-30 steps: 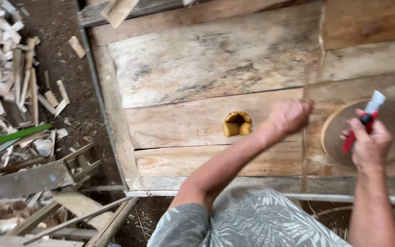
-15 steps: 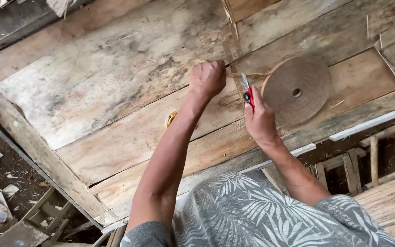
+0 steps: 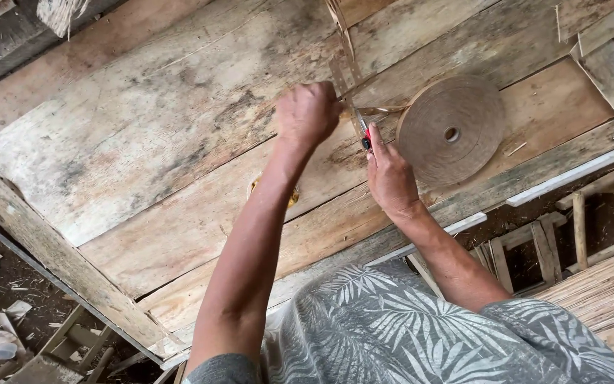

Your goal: Trimming and cutting thin wood panels using a utility knife and a wooden spacer for precision.

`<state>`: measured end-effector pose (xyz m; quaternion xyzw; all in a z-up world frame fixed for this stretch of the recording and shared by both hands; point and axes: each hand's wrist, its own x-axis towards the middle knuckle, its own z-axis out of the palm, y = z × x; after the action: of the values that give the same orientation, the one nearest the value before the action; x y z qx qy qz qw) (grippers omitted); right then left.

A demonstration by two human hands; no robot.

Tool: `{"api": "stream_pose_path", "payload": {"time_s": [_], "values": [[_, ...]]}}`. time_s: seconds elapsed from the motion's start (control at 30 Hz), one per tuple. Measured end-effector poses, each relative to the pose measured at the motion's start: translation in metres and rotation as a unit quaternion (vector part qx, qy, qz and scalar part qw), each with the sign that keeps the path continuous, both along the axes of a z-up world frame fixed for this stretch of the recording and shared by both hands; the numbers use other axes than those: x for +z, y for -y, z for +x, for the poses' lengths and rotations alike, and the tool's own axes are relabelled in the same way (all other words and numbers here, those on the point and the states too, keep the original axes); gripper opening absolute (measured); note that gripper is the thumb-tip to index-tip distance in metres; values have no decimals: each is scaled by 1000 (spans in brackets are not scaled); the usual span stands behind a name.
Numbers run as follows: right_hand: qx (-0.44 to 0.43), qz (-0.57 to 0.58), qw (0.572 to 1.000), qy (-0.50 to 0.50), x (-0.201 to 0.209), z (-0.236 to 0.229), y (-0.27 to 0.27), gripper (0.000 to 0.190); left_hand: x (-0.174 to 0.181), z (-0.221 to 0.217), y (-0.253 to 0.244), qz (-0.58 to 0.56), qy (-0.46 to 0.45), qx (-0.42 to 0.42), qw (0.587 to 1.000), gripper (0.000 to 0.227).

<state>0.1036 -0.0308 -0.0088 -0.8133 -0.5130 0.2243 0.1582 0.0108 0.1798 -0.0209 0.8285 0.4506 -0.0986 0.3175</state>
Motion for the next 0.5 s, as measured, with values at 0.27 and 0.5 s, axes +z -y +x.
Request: {"api": "stream_pose_path", "payload": {"time_s": [0.27, 0.5], "values": [[-23, 30, 999, 3, 7, 6, 3, 68, -18, 17, 15, 45, 20, 14, 999, 16], [-14, 28, 1000, 6, 5, 8, 6, 71, -29, 23, 17, 29, 15, 28, 999, 20]]}}
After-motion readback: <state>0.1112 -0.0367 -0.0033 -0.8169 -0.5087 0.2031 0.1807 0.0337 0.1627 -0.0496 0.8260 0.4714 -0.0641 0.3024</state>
